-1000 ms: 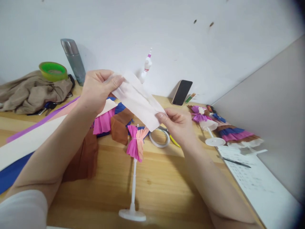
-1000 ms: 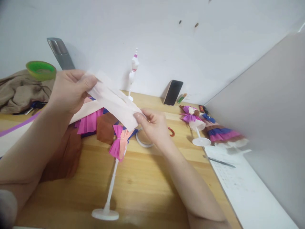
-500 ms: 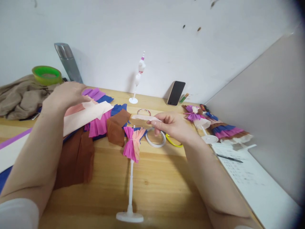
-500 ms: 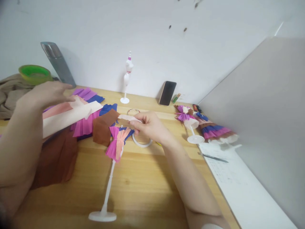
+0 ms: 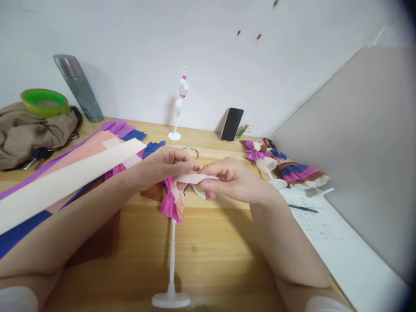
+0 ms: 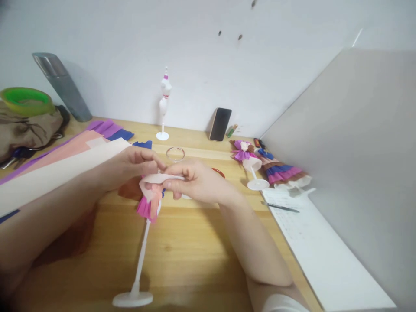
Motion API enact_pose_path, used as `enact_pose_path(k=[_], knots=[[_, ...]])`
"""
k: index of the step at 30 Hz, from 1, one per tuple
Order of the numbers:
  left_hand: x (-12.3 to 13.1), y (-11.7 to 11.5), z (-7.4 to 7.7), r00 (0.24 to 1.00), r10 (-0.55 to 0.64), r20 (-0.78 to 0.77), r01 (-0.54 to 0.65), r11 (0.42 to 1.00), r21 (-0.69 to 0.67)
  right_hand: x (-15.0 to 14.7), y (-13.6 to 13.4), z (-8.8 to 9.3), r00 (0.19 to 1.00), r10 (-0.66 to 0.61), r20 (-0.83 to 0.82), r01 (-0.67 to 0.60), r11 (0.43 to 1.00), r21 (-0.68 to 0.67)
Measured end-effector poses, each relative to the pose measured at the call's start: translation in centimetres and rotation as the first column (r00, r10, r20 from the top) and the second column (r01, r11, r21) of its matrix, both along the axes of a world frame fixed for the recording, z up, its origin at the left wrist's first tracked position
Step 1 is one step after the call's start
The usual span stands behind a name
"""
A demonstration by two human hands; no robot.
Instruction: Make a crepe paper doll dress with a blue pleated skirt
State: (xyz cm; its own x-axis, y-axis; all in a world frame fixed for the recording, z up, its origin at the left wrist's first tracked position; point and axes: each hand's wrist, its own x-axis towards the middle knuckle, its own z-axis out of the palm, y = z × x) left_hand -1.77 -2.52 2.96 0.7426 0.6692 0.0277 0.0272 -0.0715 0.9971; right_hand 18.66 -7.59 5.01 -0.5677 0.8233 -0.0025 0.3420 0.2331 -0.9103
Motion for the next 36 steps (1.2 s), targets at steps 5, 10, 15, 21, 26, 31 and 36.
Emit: enact_pose_path(k=[5, 10, 15, 21, 26, 31, 36], knots=[[-0.6, -0.1, 0.7, 0.998, -0.029, -0.047, 0.018, 0.975, -0.223, 0.7, 0.6, -0.2, 0.999, -0.02, 0.044, 0.017, 0.998, 0.055], [-0.6, 0.2, 1.0, 0.984, 0.093, -0.153, -0.101, 0.994, -0.049, 1.1, 1.6, -1.1, 0.993, -0.111, -0.042, 0.115, 0.985, 0.125], [-0.1, 0.2, 1.2, 0.982, 0.181, -0.058, -0.177, 0.982, 0.07, 0.5, 2.2, -1.9, 0.92, -0.286, -0.269, 0.295, 0.955, -0.006], [-0.4, 0.4, 0.9, 0.959, 0.284, -0.019, -0.28, 0.955, 0.097, 0.1, 2.0, -1.8, 0.816, -0.404, -0.413, 0.414, 0.908, -0.07], [-0.7, 0.5, 0.9, 0.943, 0.332, -0.003, -0.311, 0.889, 0.335, 0.3, 2.1, -1.7, 0.813, -0.38, -0.44, 0.409, 0.912, -0.03], [-0.7, 0.0, 1.2, 0.899, 0.437, 0.039, -0.382, 0.734, 0.561, 0.2, 2.0, -1.7, 0.805, -0.416, -0.423, 0.474, 0.88, 0.037], [-0.6, -0.4, 1.2, 0.873, 0.483, 0.064, -0.402, 0.641, 0.654, 0.1, 1.7, -1.7, 0.815, -0.431, -0.388, 0.531, 0.824, 0.198]])
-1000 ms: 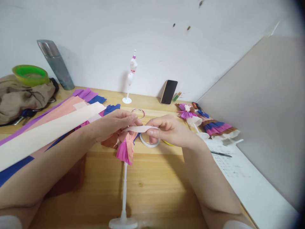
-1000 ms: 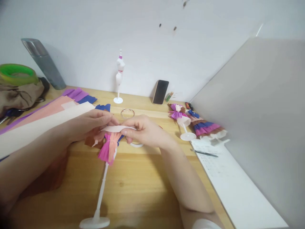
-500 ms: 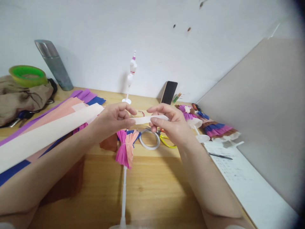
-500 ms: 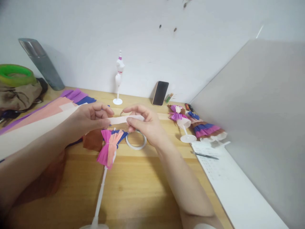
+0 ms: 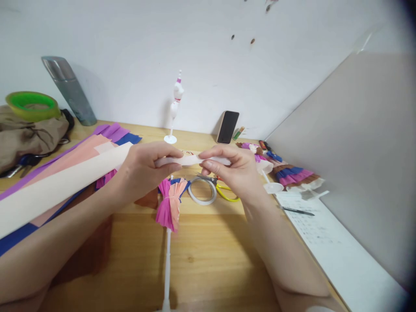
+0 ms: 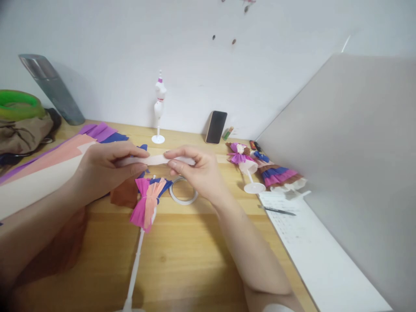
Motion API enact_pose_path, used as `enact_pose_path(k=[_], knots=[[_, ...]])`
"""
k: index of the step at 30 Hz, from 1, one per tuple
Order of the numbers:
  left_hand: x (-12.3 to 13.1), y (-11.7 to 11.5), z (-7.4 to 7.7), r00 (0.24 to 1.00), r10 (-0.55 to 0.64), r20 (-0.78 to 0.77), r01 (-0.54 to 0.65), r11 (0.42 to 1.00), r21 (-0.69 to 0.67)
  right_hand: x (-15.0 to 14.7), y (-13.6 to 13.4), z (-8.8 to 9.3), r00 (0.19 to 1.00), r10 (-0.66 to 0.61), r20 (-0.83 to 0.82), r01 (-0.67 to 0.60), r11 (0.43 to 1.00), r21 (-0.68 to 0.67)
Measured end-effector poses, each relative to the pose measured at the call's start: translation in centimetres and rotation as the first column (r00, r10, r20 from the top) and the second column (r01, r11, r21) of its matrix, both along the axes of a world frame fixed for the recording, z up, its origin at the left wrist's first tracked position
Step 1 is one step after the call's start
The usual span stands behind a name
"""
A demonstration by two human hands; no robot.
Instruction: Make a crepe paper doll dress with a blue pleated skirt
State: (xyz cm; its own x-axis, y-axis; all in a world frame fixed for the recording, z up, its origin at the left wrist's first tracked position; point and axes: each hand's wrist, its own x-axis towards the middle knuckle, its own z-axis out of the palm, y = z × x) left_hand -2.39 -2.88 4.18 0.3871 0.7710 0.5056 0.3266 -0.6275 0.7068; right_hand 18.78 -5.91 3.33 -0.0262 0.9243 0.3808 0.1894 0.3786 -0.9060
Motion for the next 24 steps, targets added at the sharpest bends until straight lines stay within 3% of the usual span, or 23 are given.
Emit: enact_pose_path(k=[5, 11, 17, 22, 24], knots=[[-0.03, 0.08, -0.07, 1.0, -0.01, -0.009, 0.011, 0.991, 0.137, 0.04, -0.12, -0.14, 0.991, -0.052, 0.121, 0.041, 0.995, 0.092], [0.0, 0.23, -0.08, 0.999, -0.032, -0.017, 0.034, 0.987, 0.155, 0.1, 0.12, -0.15, 0.98, -0.07, 0.185, 0.04, 0.986, 0.165], [0.05, 0.05, 0.24, 0.989, 0.026, -0.145, -0.015, 0.997, 0.078, 0.38, 0.31, -0.4, 0.946, -0.125, 0.299, 0.047, 0.966, 0.254], [0.15, 0.32, 0.37, 0.987, 0.019, -0.158, -0.026, 0.999, -0.04, 0.78, 0.72, -0.6, 0.926, -0.158, 0.344, 0.083, 0.971, 0.222], [0.24, 0.49, 0.27, 0.986, 0.009, -0.164, -0.023, 0.996, -0.083, 0.87, 0.8, -0.47, 0.905, -0.227, 0.361, 0.116, 0.946, 0.303]])
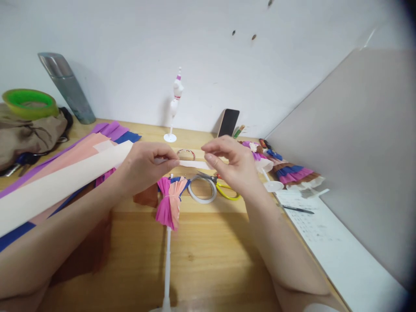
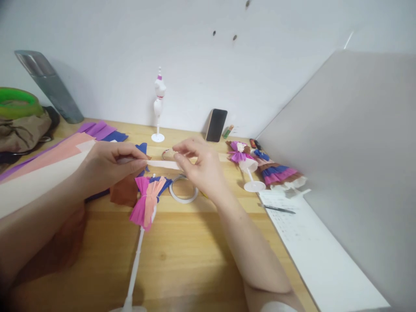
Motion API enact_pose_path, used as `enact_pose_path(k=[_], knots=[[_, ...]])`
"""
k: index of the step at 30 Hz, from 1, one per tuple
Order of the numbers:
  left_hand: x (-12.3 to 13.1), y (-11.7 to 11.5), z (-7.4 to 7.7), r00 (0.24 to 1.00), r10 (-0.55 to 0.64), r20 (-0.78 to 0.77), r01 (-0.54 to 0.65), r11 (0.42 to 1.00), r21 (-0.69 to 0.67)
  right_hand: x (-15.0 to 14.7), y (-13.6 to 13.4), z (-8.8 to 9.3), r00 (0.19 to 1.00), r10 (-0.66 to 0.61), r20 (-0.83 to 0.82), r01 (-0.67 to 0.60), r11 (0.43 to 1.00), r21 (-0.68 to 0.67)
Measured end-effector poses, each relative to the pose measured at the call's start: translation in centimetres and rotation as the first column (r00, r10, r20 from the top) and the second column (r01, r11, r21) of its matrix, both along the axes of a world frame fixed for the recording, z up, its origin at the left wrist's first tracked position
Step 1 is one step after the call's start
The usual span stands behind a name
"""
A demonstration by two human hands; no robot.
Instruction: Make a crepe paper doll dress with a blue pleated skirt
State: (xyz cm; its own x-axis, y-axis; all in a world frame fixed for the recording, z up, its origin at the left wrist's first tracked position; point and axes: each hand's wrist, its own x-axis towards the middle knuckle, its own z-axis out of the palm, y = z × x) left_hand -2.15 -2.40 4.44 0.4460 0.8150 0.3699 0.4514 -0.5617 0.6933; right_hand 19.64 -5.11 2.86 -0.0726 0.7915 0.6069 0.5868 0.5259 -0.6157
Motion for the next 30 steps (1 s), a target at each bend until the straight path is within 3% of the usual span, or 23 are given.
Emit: enact_pose_path(k=[2, 4, 8, 14, 22, 30], knots=[[0.1, 0.1, -0.2, 1.0, -0.008, -0.005, 0.007, 1.0, -0.021, -0.1, -0.1, 0.2, 0.998, -0.005, 0.055, 0.0, 0.995, 0.098], [0.2, 0.1, -0.3, 1.0, -0.019, -0.01, 0.019, 0.999, -0.05, -0.5, -0.3, 0.1, 0.993, 0.071, 0.096, -0.082, 0.989, 0.121], [0.5, 0.1, -0.4, 0.998, -0.068, -0.011, 0.065, 0.984, -0.168, -1.6, -0.6, -0.6, 0.971, 0.198, 0.134, -0.2, 0.98, -0.004], [0.5, 0.5, -0.6, 0.995, -0.091, 0.049, 0.102, 0.941, -0.322, -1.8, -0.1, -1.2, 0.969, 0.225, 0.098, -0.208, 0.965, -0.159], [0.0, 1.8, -0.6, 0.995, -0.053, 0.084, 0.089, 0.855, -0.511, -0.4, 0.2, 0.1, 0.972, 0.225, 0.062, -0.188, 0.913, -0.363], [-0.6, 2.5, -0.7, 0.995, -0.067, 0.076, 0.099, 0.799, -0.593, 1.4, 0.9, 0.2, 0.978, 0.205, -0.028, -0.192, 0.851, -0.488]])
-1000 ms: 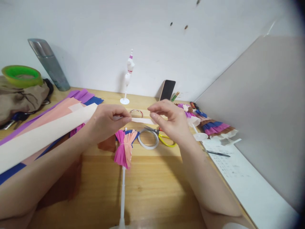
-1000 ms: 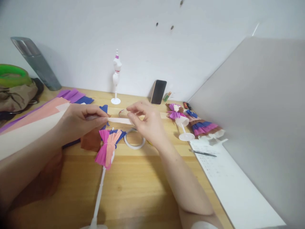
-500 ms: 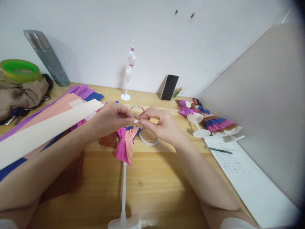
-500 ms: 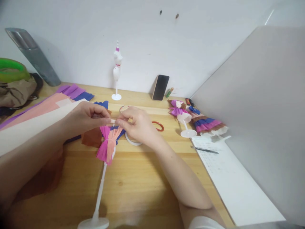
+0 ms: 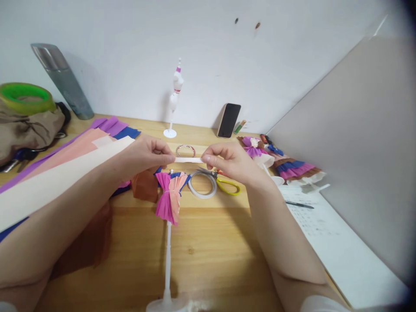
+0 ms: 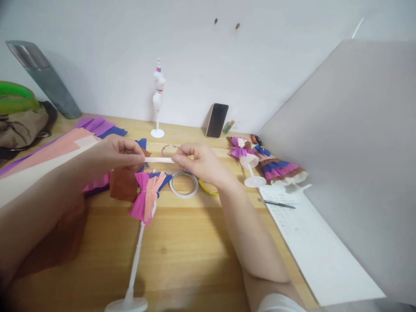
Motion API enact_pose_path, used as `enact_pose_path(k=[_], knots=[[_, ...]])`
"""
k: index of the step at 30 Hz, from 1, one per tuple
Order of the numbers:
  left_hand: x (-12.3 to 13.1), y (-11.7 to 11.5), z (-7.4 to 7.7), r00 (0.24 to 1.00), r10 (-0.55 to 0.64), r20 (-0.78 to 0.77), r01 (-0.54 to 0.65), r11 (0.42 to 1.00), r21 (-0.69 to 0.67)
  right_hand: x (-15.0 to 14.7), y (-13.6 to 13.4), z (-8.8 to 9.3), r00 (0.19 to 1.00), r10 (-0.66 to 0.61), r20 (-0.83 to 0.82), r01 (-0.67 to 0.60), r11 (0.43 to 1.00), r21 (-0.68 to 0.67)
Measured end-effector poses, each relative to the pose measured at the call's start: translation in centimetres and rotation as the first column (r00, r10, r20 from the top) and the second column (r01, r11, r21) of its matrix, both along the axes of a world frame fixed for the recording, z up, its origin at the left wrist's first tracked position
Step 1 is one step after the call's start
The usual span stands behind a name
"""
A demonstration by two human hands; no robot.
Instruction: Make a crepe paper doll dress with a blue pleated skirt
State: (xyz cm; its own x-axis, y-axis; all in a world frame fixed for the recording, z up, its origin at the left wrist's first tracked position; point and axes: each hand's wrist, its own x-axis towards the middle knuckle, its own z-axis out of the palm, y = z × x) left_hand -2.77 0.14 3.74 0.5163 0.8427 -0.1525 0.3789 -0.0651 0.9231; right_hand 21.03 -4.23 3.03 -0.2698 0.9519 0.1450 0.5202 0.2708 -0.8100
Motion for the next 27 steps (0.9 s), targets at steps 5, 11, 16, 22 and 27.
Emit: enact_pose_path(k=[5, 11, 16, 22, 27], knots=[[-0.13, 0.36, -0.4, 1.0, -0.003, -0.007, 0.003, 1.0, -0.027, 0.31, 0.35, -0.1, 0.998, -0.008, -0.058, 0.004, 0.997, -0.071], [-0.24, 0.36, -0.51, 1.0, -0.027, 0.008, 0.027, 0.999, 0.023, 0.4, 0.48, -0.09, 0.987, -0.002, -0.159, -0.008, 0.998, -0.065], [-0.18, 0.17, -0.27, 1.0, -0.019, -0.003, 0.019, 0.999, 0.031, 0.57, 0.26, -0.15, 0.981, -0.001, -0.196, -0.007, 0.999, -0.039], [-0.2, 0.25, -0.49, 0.999, -0.015, 0.032, 0.015, 1.0, 0.016, -0.1, 0.18, -0.7, 0.982, -0.051, -0.184, 0.035, 0.995, -0.088], [-0.2, 0.34, -0.66, 0.998, -0.051, -0.025, 0.052, 0.998, 0.03, -0.26, 0.46, -0.59, 0.984, -0.102, -0.146, 0.096, 0.994, -0.05]])
